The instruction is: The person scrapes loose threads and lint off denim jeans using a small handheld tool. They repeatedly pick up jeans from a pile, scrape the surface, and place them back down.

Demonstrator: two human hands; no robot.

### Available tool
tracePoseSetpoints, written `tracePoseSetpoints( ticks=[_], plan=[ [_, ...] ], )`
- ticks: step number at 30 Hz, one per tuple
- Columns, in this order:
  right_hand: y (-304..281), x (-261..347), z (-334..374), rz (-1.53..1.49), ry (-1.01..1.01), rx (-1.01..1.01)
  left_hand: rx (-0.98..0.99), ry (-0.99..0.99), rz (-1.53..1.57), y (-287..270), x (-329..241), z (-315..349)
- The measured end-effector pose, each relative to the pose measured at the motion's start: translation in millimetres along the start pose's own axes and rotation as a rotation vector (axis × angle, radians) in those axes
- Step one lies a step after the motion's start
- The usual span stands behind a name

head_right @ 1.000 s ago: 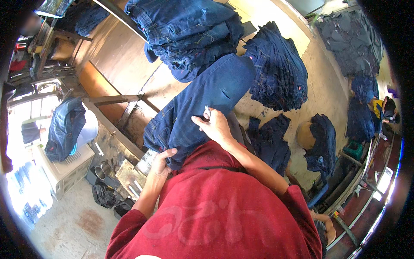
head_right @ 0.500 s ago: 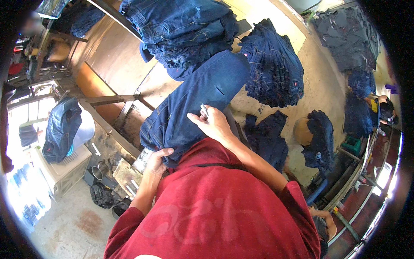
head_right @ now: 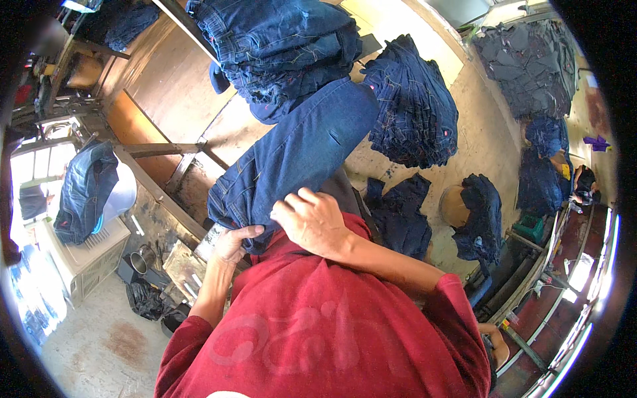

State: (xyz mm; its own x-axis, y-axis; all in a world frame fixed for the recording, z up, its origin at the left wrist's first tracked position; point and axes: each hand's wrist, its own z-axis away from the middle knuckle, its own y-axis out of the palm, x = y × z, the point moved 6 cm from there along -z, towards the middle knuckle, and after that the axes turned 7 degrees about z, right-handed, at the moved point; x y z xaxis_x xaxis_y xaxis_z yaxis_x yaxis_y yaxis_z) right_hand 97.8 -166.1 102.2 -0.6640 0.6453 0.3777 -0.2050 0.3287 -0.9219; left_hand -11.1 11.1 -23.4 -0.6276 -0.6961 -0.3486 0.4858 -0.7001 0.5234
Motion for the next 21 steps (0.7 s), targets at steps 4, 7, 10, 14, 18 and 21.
tracePoseSetpoints(
  ticks=[4,7,10,14,18,21],
  plan=[
    [-2,-2,1,0.064,0.053,-0.040,-0.014,0.000,-0.028,0,0,0],
    [2,-1,0,-0.036,0.052,0.007,-0.036,-0.030,-0.017,0,1,1],
    [-1,-8,-1,0.007,0.165,-0.090,0.033,0.031,0.020,4,-3,2],
    [2,-6,-7,-0.057,0.058,-0.001,-0.009,0.009,-0.016,1,0,0],
    [-5,-14,-18,-0.044,0.130,-0.107,-0.039,0.122,0.078,1,-2,1],
    [-2,-1,-25,-0.215,0.062,-0.112,-0.037,0.133,0.128,4,1,3]
  ],
)
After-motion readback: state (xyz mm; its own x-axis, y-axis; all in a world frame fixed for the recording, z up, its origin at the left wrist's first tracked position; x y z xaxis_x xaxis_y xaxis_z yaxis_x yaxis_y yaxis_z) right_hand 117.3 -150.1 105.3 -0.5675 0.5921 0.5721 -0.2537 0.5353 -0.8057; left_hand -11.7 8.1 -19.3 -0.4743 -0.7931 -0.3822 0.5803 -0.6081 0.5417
